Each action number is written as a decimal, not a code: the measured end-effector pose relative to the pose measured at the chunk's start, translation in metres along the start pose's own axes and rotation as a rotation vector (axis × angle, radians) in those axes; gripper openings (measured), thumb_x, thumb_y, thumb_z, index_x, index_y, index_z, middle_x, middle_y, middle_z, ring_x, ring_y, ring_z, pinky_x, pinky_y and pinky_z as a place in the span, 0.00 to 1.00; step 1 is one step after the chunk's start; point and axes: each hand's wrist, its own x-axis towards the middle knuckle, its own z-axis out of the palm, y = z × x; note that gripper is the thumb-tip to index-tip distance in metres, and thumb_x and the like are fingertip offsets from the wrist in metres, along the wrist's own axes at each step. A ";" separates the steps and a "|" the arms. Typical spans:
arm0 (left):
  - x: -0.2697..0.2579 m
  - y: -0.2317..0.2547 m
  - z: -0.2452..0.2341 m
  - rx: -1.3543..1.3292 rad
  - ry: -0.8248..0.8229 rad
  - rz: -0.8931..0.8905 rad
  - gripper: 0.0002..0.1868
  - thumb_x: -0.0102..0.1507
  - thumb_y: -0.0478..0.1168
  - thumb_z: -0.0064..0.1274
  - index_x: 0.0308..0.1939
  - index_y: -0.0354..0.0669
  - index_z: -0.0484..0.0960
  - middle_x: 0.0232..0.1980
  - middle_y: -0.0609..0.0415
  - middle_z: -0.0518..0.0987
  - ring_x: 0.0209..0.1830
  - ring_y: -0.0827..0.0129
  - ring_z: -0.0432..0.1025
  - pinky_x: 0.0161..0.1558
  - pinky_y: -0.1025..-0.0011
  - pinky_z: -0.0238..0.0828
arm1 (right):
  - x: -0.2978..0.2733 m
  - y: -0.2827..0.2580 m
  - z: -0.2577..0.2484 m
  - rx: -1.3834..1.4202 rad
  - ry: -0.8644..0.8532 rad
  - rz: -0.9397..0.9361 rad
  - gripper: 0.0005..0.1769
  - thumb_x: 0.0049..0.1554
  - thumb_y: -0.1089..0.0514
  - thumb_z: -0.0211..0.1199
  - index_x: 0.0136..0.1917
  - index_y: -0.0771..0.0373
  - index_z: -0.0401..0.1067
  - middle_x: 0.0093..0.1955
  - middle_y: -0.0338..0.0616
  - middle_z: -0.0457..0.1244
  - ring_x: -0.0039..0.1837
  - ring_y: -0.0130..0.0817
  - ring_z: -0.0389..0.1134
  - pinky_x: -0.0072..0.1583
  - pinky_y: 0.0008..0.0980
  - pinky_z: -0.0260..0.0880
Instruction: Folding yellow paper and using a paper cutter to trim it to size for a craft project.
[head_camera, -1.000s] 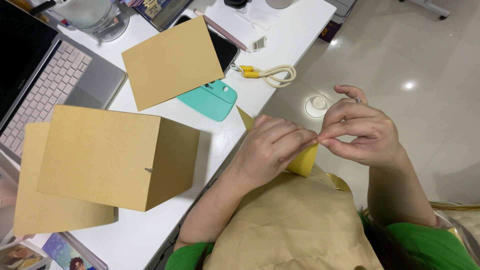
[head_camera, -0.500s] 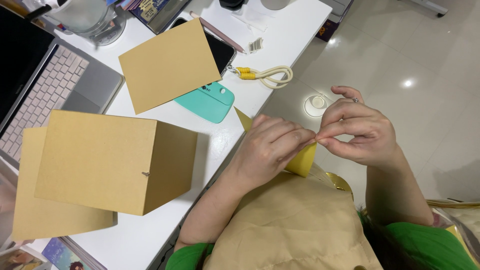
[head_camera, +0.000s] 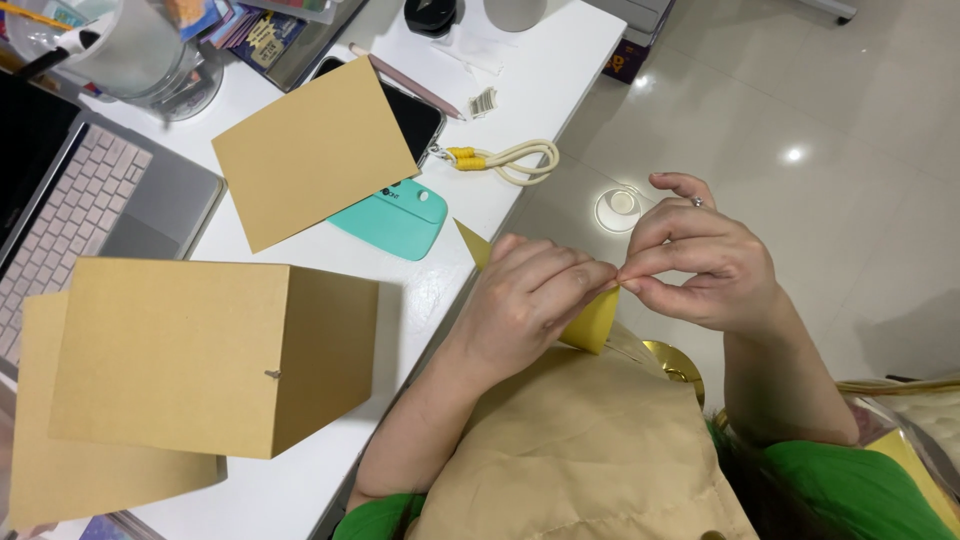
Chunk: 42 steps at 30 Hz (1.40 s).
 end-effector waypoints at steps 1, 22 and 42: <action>0.001 0.001 0.001 -0.024 0.040 -0.013 0.03 0.69 0.36 0.56 0.47 0.47 0.82 0.39 0.59 0.81 0.36 0.65 0.74 0.42 0.69 0.59 | -0.001 0.003 0.002 0.062 0.043 -0.039 0.03 0.56 0.62 0.68 0.39 0.58 0.77 0.39 0.37 0.65 0.41 0.30 0.66 0.76 0.56 0.52; -0.002 -0.004 0.021 0.042 0.210 0.165 0.06 0.70 0.41 0.54 0.47 0.50 0.85 0.36 0.60 0.79 0.34 0.69 0.71 0.46 0.71 0.61 | -0.018 0.005 0.004 0.376 0.098 0.098 0.04 0.54 0.65 0.69 0.37 0.65 0.79 0.36 0.43 0.65 0.42 0.31 0.67 0.73 0.60 0.56; 0.009 -0.008 0.023 -0.081 0.262 0.246 0.10 0.71 0.44 0.49 0.44 0.54 0.87 0.37 0.65 0.81 0.32 0.70 0.67 0.46 0.71 0.55 | -0.022 -0.007 -0.003 0.349 0.110 0.089 0.03 0.52 0.66 0.71 0.36 0.64 0.79 0.37 0.45 0.66 0.41 0.33 0.68 0.71 0.65 0.55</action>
